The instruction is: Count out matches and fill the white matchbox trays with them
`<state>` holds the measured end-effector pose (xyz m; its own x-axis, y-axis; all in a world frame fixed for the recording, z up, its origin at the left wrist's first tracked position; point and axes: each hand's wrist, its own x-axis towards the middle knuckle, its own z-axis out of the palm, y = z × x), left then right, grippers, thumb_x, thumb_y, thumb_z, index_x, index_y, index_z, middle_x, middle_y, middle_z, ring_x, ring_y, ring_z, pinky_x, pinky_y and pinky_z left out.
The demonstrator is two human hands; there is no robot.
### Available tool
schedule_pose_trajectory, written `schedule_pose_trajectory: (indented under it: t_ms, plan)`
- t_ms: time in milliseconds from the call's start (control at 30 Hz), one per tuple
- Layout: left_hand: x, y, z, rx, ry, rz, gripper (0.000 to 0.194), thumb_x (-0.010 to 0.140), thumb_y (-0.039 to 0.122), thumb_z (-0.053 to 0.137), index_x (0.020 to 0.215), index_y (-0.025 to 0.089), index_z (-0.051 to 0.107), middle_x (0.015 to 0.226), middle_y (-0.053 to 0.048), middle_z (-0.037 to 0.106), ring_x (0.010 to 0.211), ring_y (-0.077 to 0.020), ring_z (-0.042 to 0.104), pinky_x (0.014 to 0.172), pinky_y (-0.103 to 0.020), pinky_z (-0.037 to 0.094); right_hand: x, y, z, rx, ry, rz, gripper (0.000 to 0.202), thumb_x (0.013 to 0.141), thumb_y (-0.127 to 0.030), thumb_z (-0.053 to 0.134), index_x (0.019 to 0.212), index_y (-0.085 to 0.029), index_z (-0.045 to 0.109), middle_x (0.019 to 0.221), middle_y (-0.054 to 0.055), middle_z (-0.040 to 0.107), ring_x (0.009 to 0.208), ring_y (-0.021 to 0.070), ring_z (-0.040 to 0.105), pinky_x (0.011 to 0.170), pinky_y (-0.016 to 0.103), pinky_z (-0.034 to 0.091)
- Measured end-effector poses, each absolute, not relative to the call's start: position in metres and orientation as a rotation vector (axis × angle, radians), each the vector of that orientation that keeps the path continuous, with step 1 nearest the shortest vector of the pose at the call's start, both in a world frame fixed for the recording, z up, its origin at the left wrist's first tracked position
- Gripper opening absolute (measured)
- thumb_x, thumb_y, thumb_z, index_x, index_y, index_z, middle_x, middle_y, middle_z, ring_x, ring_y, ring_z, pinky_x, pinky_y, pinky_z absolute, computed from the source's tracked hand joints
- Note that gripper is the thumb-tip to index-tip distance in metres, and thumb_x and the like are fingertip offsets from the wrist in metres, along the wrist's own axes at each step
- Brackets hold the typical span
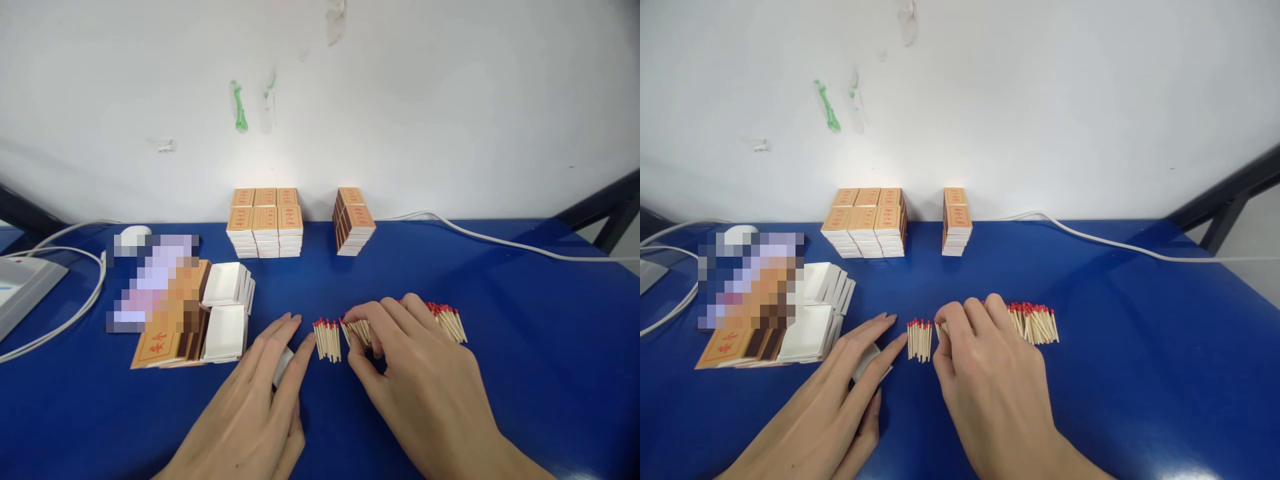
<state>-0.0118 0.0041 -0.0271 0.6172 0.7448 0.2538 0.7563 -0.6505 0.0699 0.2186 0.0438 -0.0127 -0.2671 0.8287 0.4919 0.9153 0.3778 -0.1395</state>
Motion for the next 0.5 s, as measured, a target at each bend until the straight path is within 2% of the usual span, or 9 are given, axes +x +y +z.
schedule_pose_trajectory:
  t_ms: [267,500]
  plan:
    - [-0.0102,0.0046,-0.0272,-2.775,-1.291,-0.407,0.069,0.098,0.009,0.047,0.166,0.006,0.042,0.169,-0.028,0.042,0.16,-0.0404,0.046,0.113,-0.053,0.063,0.2182,0.0443,-0.0142,-1.506,-2.145,-0.253,0.012,0.099,-0.015,0.061,0.092,-0.023,0.066,0.078,0.0,0.064,0.079,0.0215,0.057,0.056,0.034,0.036]
    - [-0.0117,0.0052,-0.0263,-2.771,-1.267,-0.396,0.068,0.097,0.008,0.048,0.165,0.002,0.042,0.17,-0.03,0.04,0.16,-0.0418,0.044,0.112,-0.054,0.063,0.2178,0.0435,-0.0146,-1.508,-2.154,-0.241,0.012,0.099,-0.016,0.061,0.091,-0.023,0.065,0.079,0.0,0.065,0.08,0.0224,0.057,0.055,0.034,0.035]
